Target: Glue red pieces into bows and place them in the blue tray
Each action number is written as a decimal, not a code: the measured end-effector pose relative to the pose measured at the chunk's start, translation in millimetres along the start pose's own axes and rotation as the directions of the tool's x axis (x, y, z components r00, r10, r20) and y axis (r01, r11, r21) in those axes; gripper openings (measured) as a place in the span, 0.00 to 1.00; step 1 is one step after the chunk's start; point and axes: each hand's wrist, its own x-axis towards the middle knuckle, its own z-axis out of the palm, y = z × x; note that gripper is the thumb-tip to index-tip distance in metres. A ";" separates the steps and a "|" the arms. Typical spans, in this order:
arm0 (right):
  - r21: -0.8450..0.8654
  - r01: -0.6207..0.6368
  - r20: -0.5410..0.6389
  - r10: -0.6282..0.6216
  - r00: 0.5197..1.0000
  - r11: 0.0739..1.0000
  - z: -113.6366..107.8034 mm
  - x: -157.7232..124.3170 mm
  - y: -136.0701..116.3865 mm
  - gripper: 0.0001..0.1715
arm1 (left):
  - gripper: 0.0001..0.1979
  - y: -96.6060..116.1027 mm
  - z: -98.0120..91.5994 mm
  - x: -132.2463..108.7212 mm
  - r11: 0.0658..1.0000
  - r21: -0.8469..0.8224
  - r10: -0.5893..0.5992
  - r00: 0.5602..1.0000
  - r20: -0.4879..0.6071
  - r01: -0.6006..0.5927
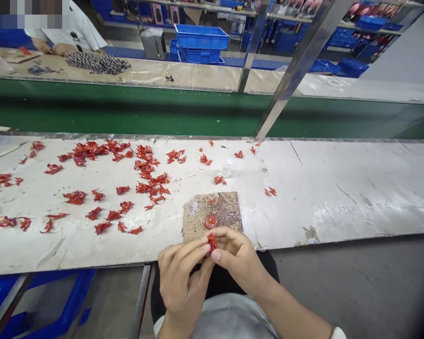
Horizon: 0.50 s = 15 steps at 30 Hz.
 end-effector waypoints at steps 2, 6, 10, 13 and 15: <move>-0.129 0.007 -0.088 -0.019 0.996 0.992 -12.7 10.0 -12.5 0.20 | 0.38 -5.6 2.3 1.6 0.999 0.026 -0.020 1.000 0.012 0.020; -0.808 0.032 -0.217 -0.348 0.912 0.588 -71.8 51.4 -50.4 0.20 | 0.34 -24.0 -7.4 5.7 0.964 0.169 -0.208 0.978 0.002 0.205; -0.998 -0.049 -0.058 -0.500 0.864 0.031 -126.9 99.1 -76.9 0.10 | 0.14 -53.7 -30.6 17.1 0.909 0.357 -0.223 0.975 -0.015 0.214; -0.999 -0.039 -0.032 -0.502 0.864 -0.003 -143.1 109.1 -83.0 0.08 | 0.09 -74.9 -43.7 31.9 0.872 0.427 -0.257 0.966 -0.018 0.240; -0.998 -0.057 -0.043 -0.561 0.826 -0.007 -148.4 98.1 -85.8 0.12 | 0.11 -83.6 -47.7 44.3 0.834 0.447 -0.336 0.940 -0.054 0.324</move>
